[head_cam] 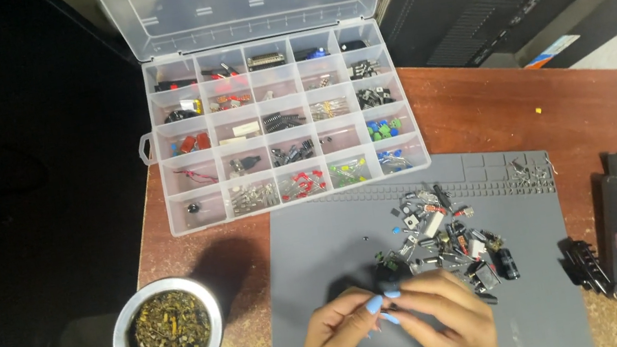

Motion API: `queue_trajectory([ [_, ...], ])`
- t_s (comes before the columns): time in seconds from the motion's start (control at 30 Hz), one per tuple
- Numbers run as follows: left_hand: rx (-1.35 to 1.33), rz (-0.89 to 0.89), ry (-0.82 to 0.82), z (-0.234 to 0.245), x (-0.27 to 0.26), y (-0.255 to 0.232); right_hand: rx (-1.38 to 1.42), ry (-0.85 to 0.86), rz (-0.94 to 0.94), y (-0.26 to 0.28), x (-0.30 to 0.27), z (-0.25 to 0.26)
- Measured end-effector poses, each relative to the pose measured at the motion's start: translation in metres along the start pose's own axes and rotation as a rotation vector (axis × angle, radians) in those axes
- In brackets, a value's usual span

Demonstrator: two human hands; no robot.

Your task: The person picks up electronic components from a pile on a desk and places them into specific compartments of a plastic organizer box.

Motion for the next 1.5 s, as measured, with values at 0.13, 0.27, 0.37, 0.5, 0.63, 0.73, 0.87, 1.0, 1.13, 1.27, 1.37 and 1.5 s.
queue_trajectory([
  [0.13,0.149,-0.221,-0.065,-0.001,0.005,-0.016,-0.036,0.078,-0.099,-0.023,0.012,0.007],
  [0.27,0.491,-0.436,-0.164,0.002,0.004,-0.037,-0.185,0.075,-0.183,-0.047,0.058,0.015],
  [0.37,0.672,-0.563,-0.181,0.002,0.005,-0.040,-0.186,0.125,-0.071,-0.061,0.106,0.010],
  [0.5,0.891,-0.705,-0.114,-0.002,0.005,-0.038,-0.292,0.156,0.118,-0.090,0.154,-0.010],
  [0.63,0.870,-0.727,-0.126,-0.001,0.007,-0.037,-0.393,0.226,0.115,-0.112,0.173,-0.035],
  [0.73,0.845,-0.693,-0.127,0.000,0.008,-0.038,-0.483,0.288,0.080,-0.119,0.180,-0.048],
  [0.87,0.843,-0.698,-0.118,0.000,0.010,-0.043,-0.511,0.370,-0.002,-0.124,0.185,-0.054],
  [1.0,0.860,-0.683,-0.093,-0.003,0.010,-0.051,-0.497,0.383,0.014,-0.123,0.184,-0.054],
  [1.13,0.869,-0.714,-0.047,-0.002,0.009,-0.046,-0.501,0.382,-0.018,-0.116,0.177,-0.047],
  [1.27,0.908,-0.657,-0.059,-0.001,0.008,-0.043,-0.356,0.347,0.057,-0.088,0.166,-0.029],
  [1.37,0.909,-0.662,-0.043,-0.002,0.008,-0.042,-0.302,0.317,0.021,-0.069,0.144,-0.010],
  [1.5,0.903,-0.681,-0.050,-0.003,0.007,-0.040,-0.227,0.276,-0.081,-0.044,0.107,0.011],
])
Point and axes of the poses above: each hand's wrist, its own x-axis towards the middle knuckle, its own z-axis out of the back of the hand, y = z × x, the point moved 4 cm from there along x, towards the middle knuckle, and after that the axes turned 4 degrees about -z, right-handed, at the moved point
